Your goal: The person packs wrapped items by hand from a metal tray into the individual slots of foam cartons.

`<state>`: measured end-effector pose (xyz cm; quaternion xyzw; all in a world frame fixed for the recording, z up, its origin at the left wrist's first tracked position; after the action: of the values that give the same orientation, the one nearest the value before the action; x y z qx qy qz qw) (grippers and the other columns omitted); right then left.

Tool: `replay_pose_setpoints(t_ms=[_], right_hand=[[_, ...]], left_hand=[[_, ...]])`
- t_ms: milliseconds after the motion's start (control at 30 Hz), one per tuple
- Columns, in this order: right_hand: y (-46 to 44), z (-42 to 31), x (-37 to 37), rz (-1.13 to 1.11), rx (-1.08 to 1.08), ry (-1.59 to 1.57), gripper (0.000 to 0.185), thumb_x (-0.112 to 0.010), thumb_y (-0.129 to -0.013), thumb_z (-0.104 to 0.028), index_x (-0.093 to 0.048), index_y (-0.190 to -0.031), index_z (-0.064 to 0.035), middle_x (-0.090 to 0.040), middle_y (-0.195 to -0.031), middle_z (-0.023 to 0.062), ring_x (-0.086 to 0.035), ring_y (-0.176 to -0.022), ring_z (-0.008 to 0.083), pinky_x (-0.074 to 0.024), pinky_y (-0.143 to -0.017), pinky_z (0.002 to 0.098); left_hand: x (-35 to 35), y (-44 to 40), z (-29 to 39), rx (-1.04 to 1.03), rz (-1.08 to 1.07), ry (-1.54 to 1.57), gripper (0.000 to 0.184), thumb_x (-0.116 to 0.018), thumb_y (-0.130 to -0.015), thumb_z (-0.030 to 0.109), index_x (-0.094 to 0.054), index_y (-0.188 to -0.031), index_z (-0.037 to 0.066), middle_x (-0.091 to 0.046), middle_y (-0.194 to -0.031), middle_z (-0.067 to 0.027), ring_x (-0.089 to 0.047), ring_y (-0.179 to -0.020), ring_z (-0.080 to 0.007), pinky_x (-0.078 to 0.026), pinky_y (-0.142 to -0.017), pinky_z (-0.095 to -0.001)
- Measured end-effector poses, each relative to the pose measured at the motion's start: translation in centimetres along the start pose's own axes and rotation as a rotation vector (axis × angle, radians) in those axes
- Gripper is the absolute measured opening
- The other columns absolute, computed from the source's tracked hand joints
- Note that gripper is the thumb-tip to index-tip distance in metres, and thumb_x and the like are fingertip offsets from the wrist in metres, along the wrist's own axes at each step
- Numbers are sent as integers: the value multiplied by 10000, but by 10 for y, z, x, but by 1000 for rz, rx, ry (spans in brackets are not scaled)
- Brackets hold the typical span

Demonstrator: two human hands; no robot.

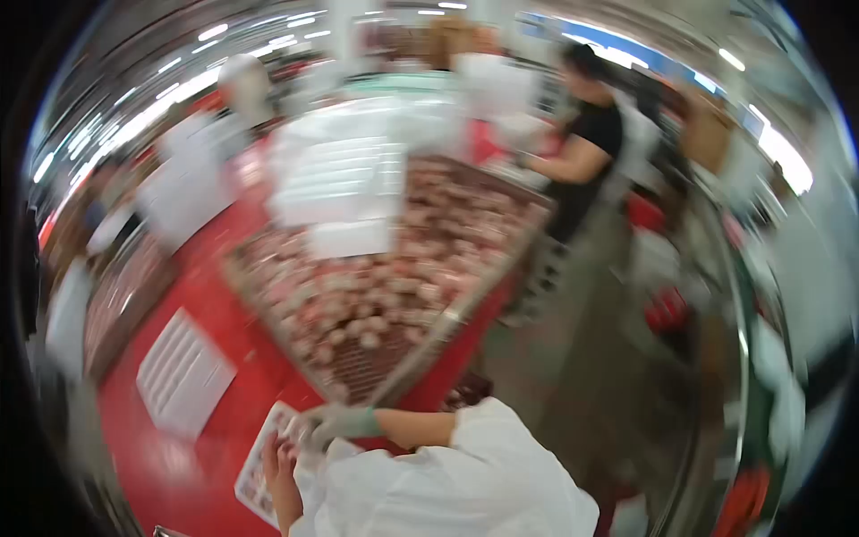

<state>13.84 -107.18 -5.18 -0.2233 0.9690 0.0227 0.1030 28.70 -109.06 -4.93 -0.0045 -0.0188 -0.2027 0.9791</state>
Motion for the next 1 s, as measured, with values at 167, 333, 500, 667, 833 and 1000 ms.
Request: replay_pose_setpoints(t_ms=[167, 333, 500, 667, 833, 1000], right_hand=[[30, 19, -27, 347, 122, 31, 295, -637, -830, -236, -558, -1003, -11, -578, -821, 21, -527, -748, 112, -473, -685, 319], [60, 20, -38, 690, 148, 520, 417, -749, -625, -165, -609, -987, -11, -605, -770, 102, -596, -715, 240, -475, -659, 348], [98, -2, -75, 937, 261, 420, 404, -742, -639, -154, -590, -980, 2, -589, -749, 110, -586, -695, 241, -483, -643, 351], [92, 5, -104, 938, 240, 361, 347, -753, -655, -118, -586, -934, 4, -600, -743, 72, -571, -682, 154, -473, -623, 308], [76, 6, -121, 875, 306, 270, 331, -758, -652, -124, -574, -903, -9, -595, -740, 59, -566, -660, 161, -461, -573, 313], [38, 15, -133, 828, 372, 14, 295, -748, -674, -140, -571, -878, -22, -569, -738, 38, -563, -653, 177, -459, -560, 319]], left_hand=[[-29, 8, 21, -105, -45, -423, 283, -561, -932, 243, -612, -1034, -16, -634, -994, -184, -603, -896, -295, -474, -798, -374], [-47, 29, 40, -201, -258, -402, 214, -560, -932, 195, -582, -995, -8, -600, -926, -126, -551, -838, -223, -451, -775, -310], [-59, 73, 99, -151, -490, -453, 209, -636, -879, 175, -550, -953, 0, -522, -835, -74, -499, -779, -163, -435, -711, -296], [-3, 46, -9, 145, -446, 63, 410, -632, -910, 217, -507, -1230, -6, -585, -961, -88, -543, -838, -185, -447, -721, -276], [33, 55, -7, 213, -273, 239, 262, -604, -924, 171, -546, -1163, 82, -600, -898, -74, -562, -773, -128, -460, -655, -202], [69, 41, -40, 127, -356, 144, 201, -596, -925, 234, -572, -1058, 84, -593, -835, -70, -552, -695, -156, -458, -592, -264]])
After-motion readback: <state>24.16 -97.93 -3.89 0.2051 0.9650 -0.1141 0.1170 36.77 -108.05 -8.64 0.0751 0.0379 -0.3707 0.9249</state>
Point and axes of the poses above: each hand's wrist, its own y-axis away from the middle knuckle, its own x-axis out of the back of the hand, z = x × y, the point moved 8 cm from there along -y, towards the middle knuckle
